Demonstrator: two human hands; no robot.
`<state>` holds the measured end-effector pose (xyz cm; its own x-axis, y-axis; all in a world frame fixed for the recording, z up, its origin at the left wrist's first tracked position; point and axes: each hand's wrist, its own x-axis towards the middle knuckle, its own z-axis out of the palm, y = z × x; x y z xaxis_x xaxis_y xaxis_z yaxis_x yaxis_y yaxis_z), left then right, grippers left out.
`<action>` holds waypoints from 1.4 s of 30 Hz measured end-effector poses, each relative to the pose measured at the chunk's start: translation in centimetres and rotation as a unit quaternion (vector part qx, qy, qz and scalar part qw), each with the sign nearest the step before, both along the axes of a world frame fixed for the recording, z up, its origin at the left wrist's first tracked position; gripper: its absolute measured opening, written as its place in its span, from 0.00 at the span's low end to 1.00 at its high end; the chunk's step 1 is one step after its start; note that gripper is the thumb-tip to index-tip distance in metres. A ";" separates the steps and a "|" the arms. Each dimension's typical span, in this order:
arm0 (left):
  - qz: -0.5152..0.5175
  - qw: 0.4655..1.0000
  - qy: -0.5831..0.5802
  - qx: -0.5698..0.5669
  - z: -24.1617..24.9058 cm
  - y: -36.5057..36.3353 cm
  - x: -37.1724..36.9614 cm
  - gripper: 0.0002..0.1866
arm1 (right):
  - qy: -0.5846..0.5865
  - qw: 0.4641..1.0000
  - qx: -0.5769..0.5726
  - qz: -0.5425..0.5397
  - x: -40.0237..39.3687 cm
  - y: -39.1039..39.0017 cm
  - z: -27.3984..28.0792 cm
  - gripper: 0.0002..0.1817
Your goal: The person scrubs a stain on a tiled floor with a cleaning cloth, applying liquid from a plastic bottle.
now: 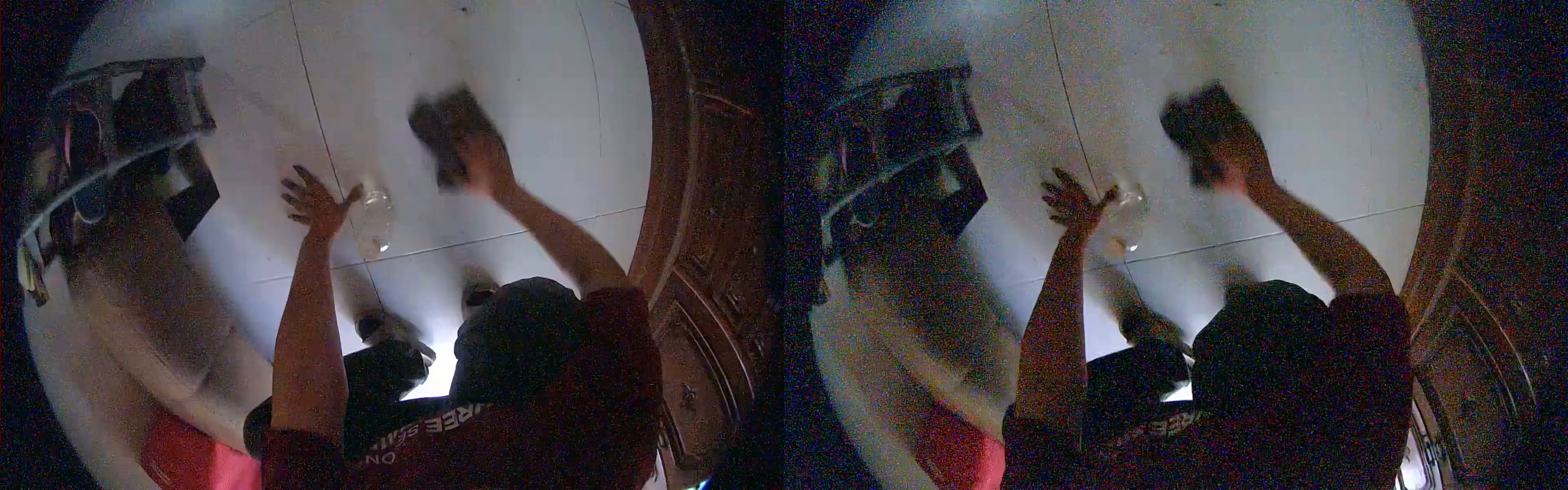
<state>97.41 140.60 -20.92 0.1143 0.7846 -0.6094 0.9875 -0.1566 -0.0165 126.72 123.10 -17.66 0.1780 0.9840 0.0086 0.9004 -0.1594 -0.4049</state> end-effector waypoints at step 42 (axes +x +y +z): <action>-0.011 1.000 -0.014 0.010 0.0 0.5 -0.1 0.81 | -0.090 0.982 0.115 -0.124 11.4 0.6 1.9 0.37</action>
